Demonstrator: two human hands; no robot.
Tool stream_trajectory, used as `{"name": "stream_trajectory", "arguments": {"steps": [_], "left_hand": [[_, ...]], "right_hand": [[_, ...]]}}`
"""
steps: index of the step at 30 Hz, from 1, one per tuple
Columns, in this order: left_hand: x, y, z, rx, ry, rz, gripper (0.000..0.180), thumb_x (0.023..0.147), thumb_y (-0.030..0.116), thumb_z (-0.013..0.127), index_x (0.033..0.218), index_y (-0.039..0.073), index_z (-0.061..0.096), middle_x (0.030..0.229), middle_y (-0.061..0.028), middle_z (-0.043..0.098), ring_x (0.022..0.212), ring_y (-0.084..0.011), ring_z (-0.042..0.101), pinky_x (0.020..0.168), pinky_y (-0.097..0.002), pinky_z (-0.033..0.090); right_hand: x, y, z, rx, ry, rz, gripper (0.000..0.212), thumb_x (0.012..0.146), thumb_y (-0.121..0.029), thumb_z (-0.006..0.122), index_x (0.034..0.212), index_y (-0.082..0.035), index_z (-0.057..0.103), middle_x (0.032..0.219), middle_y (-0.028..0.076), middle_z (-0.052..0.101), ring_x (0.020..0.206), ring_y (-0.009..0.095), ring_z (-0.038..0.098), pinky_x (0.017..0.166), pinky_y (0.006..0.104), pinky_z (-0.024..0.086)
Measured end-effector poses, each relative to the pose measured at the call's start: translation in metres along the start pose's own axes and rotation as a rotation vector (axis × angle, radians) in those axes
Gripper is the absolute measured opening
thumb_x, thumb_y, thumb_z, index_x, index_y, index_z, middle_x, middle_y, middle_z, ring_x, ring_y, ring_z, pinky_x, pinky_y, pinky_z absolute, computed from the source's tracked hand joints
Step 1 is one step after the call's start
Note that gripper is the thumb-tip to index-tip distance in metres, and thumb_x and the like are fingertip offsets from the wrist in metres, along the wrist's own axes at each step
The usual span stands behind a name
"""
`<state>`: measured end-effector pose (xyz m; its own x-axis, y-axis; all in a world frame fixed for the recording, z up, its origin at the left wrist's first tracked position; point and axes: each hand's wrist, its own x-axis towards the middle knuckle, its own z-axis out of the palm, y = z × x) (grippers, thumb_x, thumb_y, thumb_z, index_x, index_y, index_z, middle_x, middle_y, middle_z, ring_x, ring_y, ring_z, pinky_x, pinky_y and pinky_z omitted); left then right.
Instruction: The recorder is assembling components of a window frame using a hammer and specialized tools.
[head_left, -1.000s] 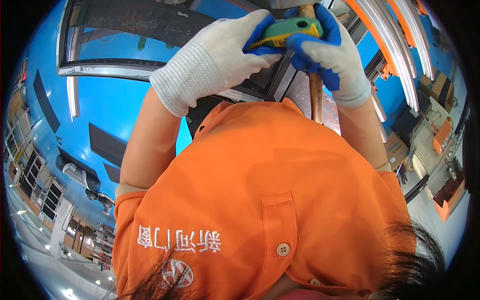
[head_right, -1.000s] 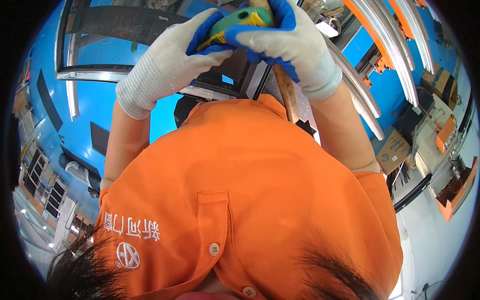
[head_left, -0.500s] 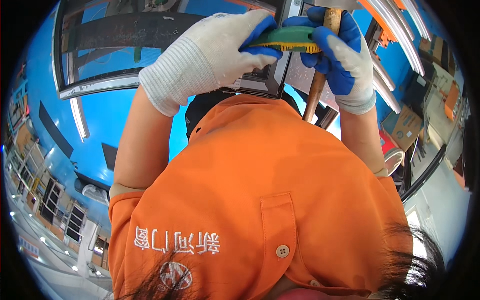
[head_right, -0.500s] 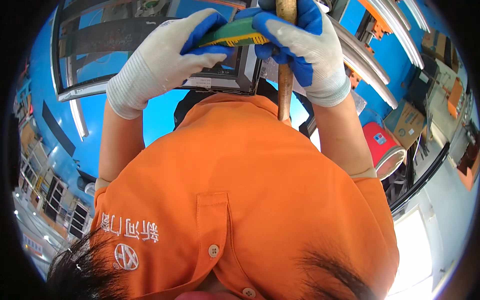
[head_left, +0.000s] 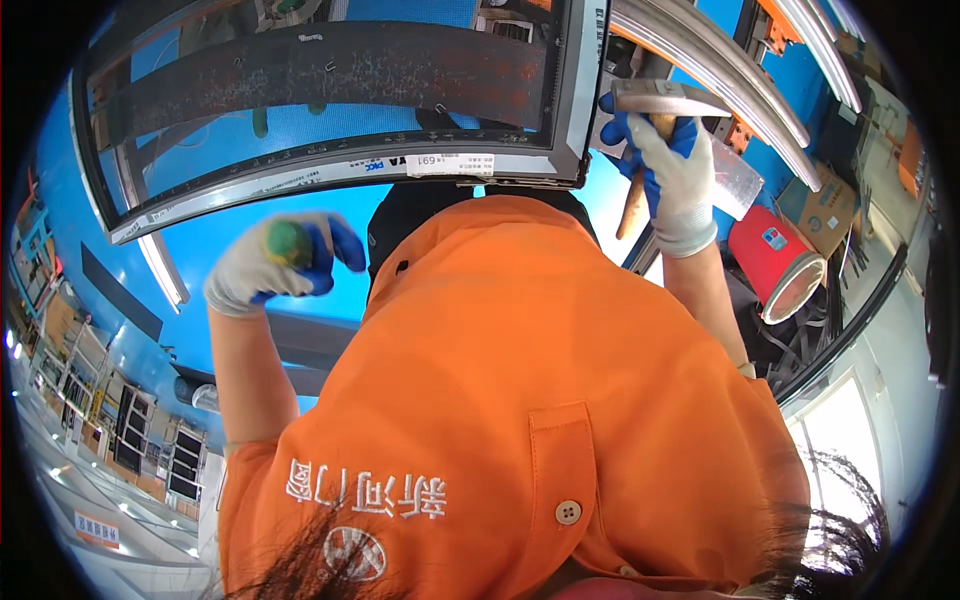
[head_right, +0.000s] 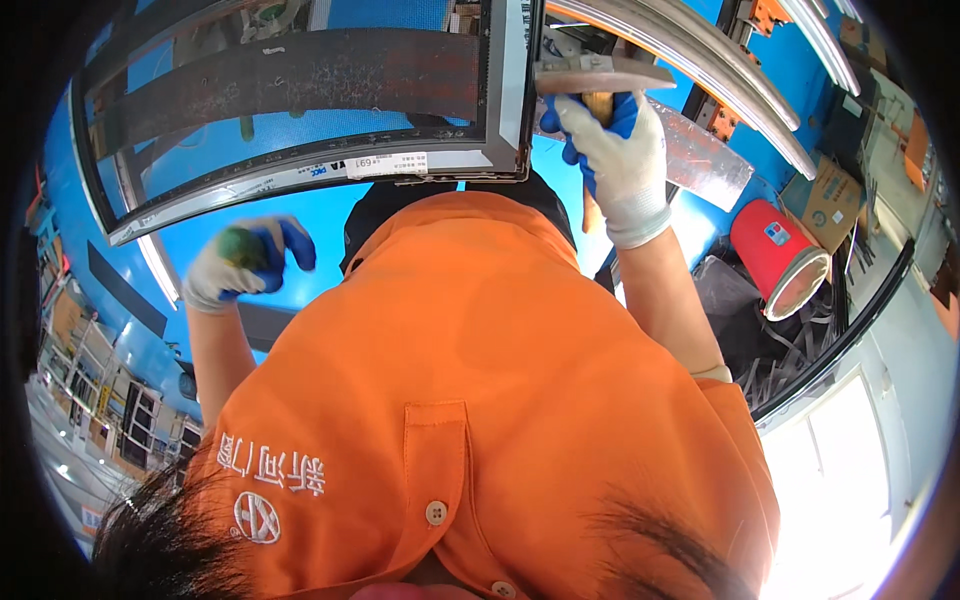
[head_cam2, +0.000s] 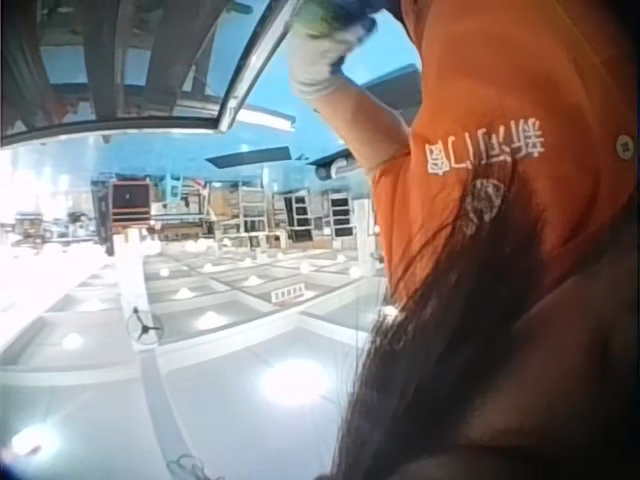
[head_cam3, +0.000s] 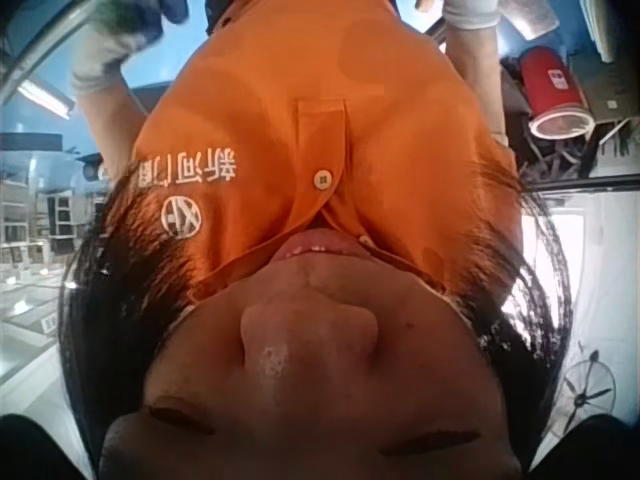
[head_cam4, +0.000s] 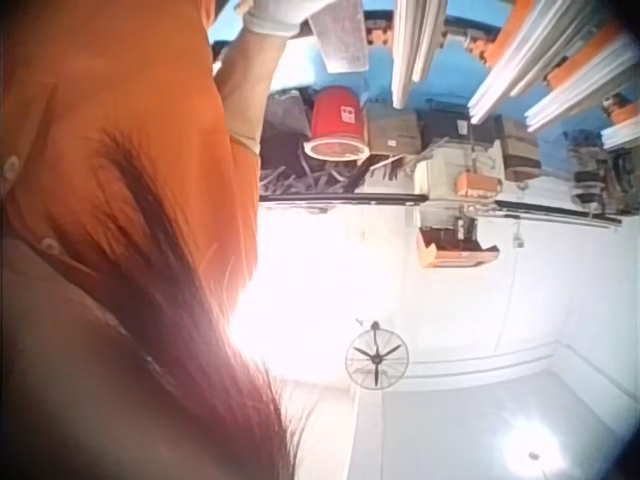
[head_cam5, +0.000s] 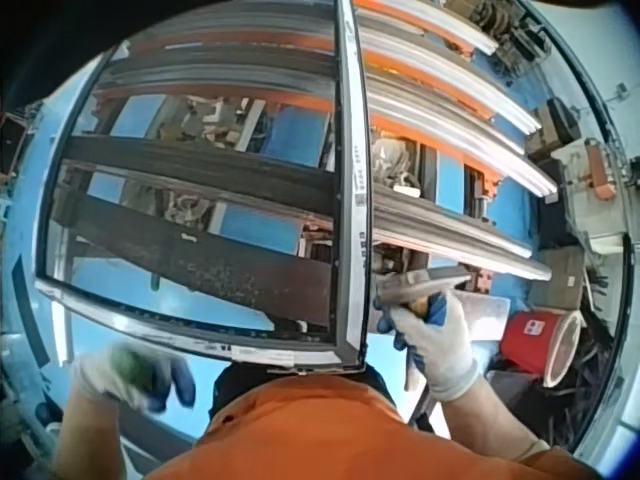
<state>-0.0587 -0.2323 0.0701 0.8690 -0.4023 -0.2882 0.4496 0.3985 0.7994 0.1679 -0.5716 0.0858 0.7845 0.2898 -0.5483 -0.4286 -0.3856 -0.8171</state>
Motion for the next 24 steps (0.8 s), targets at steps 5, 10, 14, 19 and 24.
{"name": "stream_trajectory", "arguments": {"steps": [5,10,14,19,24], "left_hand": [[-0.081,-0.095,-0.031,-0.121,0.443,-0.684,0.040,0.074,0.008,0.070,0.112,0.002,0.060,0.098,-0.0185,0.066,0.074,-0.0255,0.062,0.063,-0.0265,0.052],[-0.025,-0.128,-0.031,-0.643,0.547,-0.232,0.039,0.094,0.018,0.056,0.130,0.004,0.054,0.127,-0.0161,0.061,0.110,-0.0267,0.061,0.095,-0.0333,0.049],[0.046,-0.141,-0.029,-0.942,0.413,0.222,0.038,0.102,0.025,0.048,0.135,0.005,0.052,0.134,-0.0122,0.059,0.121,-0.0280,0.059,0.109,-0.0421,0.043],[0.108,-0.093,-0.004,-0.930,0.360,0.168,0.031,0.100,0.023,0.054,0.125,0.006,0.059,0.116,-0.0127,0.067,0.104,-0.0256,0.064,0.101,-0.0384,0.047],[0.122,-0.093,-0.001,-0.642,0.663,-0.061,0.025,0.099,0.023,0.057,0.114,0.005,0.065,0.107,-0.0119,0.070,0.097,-0.0236,0.065,0.095,-0.0351,0.048]], "right_hand": [[-0.008,0.003,0.028,0.024,0.072,-0.070,0.032,0.083,-0.005,0.072,0.112,0.003,0.059,0.091,0.010,0.070,0.068,0.012,0.061,0.058,0.0188,0.047],[0.001,0.011,0.039,-0.051,0.069,-0.134,0.034,0.079,-0.001,0.074,0.110,0.001,0.060,0.086,0.006,0.067,0.069,0.011,0.060,0.063,0.0203,0.048],[0.001,0.011,0.042,0.006,0.090,-0.103,0.033,0.079,-0.003,0.074,0.109,0.001,0.060,0.086,0.006,0.066,0.069,0.010,0.058,0.065,0.0203,0.048],[0.003,0.016,0.038,0.059,0.098,-0.063,0.034,0.078,-0.006,0.075,0.108,0.000,0.060,0.085,0.006,0.066,0.068,0.010,0.057,0.066,0.0206,0.048],[0.004,0.015,0.035,0.107,0.074,-0.053,0.034,0.078,-0.008,0.076,0.107,0.000,0.060,0.085,0.005,0.066,0.068,0.010,0.057,0.065,0.0210,0.048]]}}
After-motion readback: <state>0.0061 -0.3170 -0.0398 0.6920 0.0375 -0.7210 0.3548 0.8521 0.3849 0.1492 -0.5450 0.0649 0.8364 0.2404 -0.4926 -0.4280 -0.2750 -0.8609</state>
